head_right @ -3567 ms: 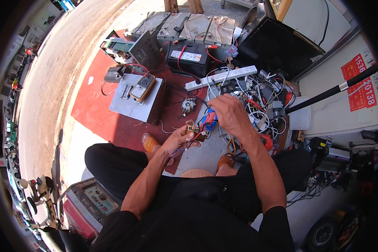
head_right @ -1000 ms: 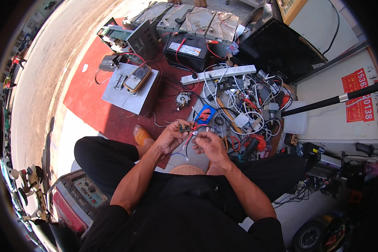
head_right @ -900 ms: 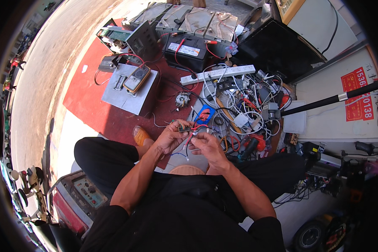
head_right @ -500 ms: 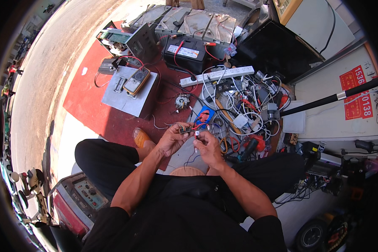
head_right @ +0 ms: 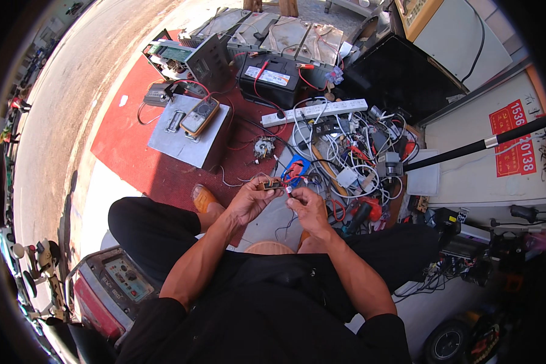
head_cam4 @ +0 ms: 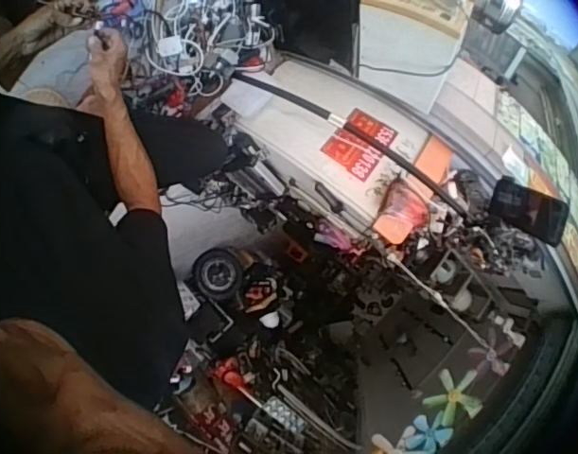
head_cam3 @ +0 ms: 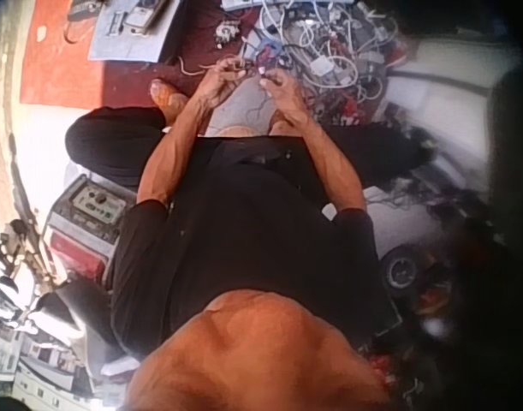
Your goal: The person sits on the ground and uses pliers and scissors to strip wires and manipulate a small electronic component. They repeatedly cut and strip wires connected to a small circuit board or module.
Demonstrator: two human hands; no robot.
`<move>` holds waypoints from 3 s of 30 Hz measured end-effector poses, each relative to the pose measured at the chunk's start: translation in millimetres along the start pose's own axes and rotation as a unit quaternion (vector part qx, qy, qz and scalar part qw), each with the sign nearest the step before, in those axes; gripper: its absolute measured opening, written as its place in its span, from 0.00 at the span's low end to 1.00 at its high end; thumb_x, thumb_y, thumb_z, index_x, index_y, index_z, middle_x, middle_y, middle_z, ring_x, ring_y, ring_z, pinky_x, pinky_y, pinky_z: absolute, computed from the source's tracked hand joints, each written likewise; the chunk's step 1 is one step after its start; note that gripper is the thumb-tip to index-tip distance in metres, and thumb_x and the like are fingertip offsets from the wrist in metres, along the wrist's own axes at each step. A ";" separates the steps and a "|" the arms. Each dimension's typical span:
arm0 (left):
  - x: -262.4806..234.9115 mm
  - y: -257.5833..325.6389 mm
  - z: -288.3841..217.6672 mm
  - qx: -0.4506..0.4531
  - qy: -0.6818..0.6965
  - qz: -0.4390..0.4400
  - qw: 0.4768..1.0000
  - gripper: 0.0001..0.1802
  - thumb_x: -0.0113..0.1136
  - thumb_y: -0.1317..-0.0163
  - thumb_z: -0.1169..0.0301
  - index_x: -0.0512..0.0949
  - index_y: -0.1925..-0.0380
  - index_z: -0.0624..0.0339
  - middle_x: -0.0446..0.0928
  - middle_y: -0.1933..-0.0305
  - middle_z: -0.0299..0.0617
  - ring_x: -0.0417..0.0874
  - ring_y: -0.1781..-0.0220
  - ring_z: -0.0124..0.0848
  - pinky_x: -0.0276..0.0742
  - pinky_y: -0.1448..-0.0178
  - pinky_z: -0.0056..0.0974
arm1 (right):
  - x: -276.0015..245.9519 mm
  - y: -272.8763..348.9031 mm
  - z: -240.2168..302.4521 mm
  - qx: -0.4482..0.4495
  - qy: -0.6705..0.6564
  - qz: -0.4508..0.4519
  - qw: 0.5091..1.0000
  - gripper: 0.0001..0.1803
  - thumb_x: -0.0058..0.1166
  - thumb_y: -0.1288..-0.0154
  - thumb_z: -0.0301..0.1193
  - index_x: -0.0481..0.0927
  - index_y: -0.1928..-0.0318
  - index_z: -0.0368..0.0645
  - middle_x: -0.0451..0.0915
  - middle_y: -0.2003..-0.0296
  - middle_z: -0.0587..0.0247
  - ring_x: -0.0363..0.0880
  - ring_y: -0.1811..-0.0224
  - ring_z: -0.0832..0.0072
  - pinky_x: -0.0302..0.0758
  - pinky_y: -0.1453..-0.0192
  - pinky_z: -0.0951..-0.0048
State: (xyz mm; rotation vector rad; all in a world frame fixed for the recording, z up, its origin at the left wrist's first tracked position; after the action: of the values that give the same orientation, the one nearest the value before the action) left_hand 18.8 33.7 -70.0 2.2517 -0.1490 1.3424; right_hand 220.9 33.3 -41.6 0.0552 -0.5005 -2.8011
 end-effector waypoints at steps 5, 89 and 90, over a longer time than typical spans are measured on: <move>2.4 1.8 -2.4 0.007 0.025 0.015 1.000 0.20 0.65 0.35 0.90 0.81 0.45 0.62 0.81 0.36 0.49 0.87 0.37 0.47 0.84 0.26 0.45 | -2.7 -4.2 6.1 -0.027 0.019 -0.008 0.999 0.08 0.64 0.26 0.23 0.82 0.51 0.33 0.87 0.63 0.63 0.84 0.61 0.81 0.79 0.55 0.76; 50.2 21.1 -35.8 0.109 -0.361 -0.005 0.926 0.18 0.72 0.33 0.77 0.82 0.44 0.59 0.82 0.46 0.37 0.82 0.50 0.26 0.78 0.42 0.33 | 3.4 12.8 53.0 -0.159 0.338 -0.103 0.922 0.16 0.67 0.37 0.24 0.84 0.49 0.39 0.86 0.56 0.49 0.87 0.54 0.49 0.82 0.50 0.57; 51.0 19.7 -34.9 0.134 -0.399 -0.006 0.907 0.18 0.74 0.35 0.77 0.83 0.45 0.59 0.82 0.48 0.36 0.82 0.50 0.26 0.77 0.42 0.34 | 3.8 13.6 53.7 -0.178 0.359 -0.105 0.910 0.15 0.67 0.37 0.24 0.84 0.49 0.40 0.86 0.57 0.50 0.87 0.54 0.49 0.82 0.51 0.56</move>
State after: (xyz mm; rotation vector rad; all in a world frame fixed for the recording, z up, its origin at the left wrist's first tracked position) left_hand 10.1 41.5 -6.2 2.9071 -0.2374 0.3661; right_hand 216.3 37.9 13.6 1.0615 0.2069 -2.7403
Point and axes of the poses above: each hand's wrist, its own y-axis away from the middle knuckle, its own x-axis out of the palm, z = x × y, the point moved 4 cm from there along -y, towards the middle knuckle
